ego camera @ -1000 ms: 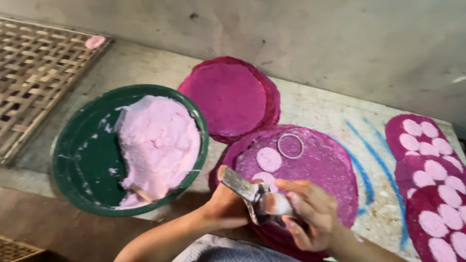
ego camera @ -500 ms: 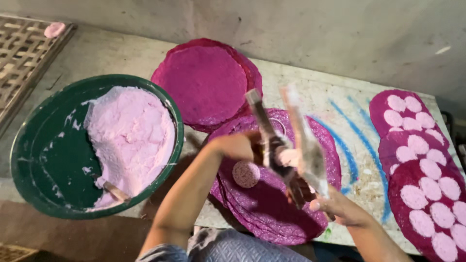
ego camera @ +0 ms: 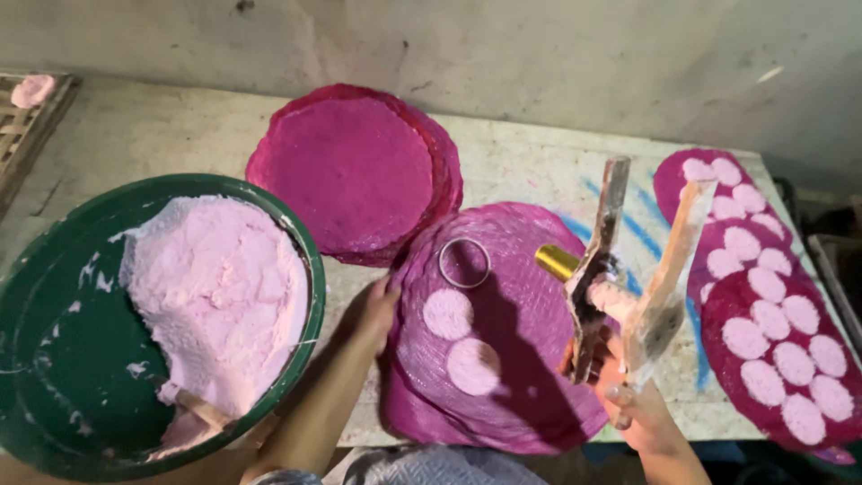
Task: The person prepares a pink food paste by scooping it from a bowl and pressing it into molds on a tray.
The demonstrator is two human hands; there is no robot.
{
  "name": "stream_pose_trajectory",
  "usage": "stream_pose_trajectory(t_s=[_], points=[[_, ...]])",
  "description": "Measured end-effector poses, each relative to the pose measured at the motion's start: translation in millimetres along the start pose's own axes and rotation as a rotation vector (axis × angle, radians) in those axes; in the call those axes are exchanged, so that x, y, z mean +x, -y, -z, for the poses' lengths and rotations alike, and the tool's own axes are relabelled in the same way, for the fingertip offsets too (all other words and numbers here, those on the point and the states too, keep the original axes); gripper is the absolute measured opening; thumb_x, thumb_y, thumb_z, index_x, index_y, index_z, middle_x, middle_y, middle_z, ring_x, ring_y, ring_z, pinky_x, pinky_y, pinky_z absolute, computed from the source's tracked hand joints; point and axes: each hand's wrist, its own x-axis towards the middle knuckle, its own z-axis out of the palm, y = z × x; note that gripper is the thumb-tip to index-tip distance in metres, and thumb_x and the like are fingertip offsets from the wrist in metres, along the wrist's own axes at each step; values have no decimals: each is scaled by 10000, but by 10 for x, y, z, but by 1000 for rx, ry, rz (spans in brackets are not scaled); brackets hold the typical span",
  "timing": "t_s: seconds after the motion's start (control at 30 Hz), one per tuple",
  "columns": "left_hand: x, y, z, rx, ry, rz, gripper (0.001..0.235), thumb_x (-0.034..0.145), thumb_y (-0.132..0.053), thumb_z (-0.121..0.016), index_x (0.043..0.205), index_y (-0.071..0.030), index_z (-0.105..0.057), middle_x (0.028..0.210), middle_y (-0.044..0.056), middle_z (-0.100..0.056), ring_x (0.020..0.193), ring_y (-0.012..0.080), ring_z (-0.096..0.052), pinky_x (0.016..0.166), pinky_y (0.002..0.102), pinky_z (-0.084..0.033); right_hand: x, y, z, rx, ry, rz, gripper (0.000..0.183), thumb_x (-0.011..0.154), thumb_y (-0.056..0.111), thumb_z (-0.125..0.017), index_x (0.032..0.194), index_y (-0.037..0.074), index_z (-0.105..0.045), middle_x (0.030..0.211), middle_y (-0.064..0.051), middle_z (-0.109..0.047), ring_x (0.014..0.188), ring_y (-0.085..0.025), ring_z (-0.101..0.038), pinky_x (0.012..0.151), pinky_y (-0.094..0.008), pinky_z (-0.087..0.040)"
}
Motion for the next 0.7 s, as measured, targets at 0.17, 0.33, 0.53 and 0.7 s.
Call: stream_pose_trajectory(t_s=[0.17,0.33,0.53,0.7], points=[[-635,227,192,-100,35,-255,611,954,-141,-664,1499,-75,-396,1395,162,-536,1304,273,-497,1096,418,-397,90,-110,-63,21,64,-11,918,750,452,-811,1403,-82,-450,1218,-215,-597,1143,-325,-592,1006,-469,-458],[-1049,-301,131,57,18,-229,769,844,-100,-703,1531,-91,-357,1421,175,-487,1276,291,-547,1081,434,-472,159,-157,-133,22,69,-66,938,738,463,-808,1430,-48,-434,1199,-187,-596,1125,-300,-592,997,-446,-450],[-1222,-1150,31,677,227,-589,1079,710,-184,-912,1533,-22,-232,1553,218,-310,1448,365,-272,1191,512,-217,122,-178,-221,-36,110,-73,868,788,495,-778,1393,-43,-468,1187,-179,-612,1131,-284,-600,1014,-433,-449],[-1013,-1368,-93,875,379,-748,1095,726,-197,-877,1576,-26,-208,1510,239,-372,1444,393,-291,1232,529,-196,74,-164,-248,-42,97,-23,766,808,487,-797,1311,2,-483,1203,-174,-608,1140,-287,-605,1008,-449,-467]])
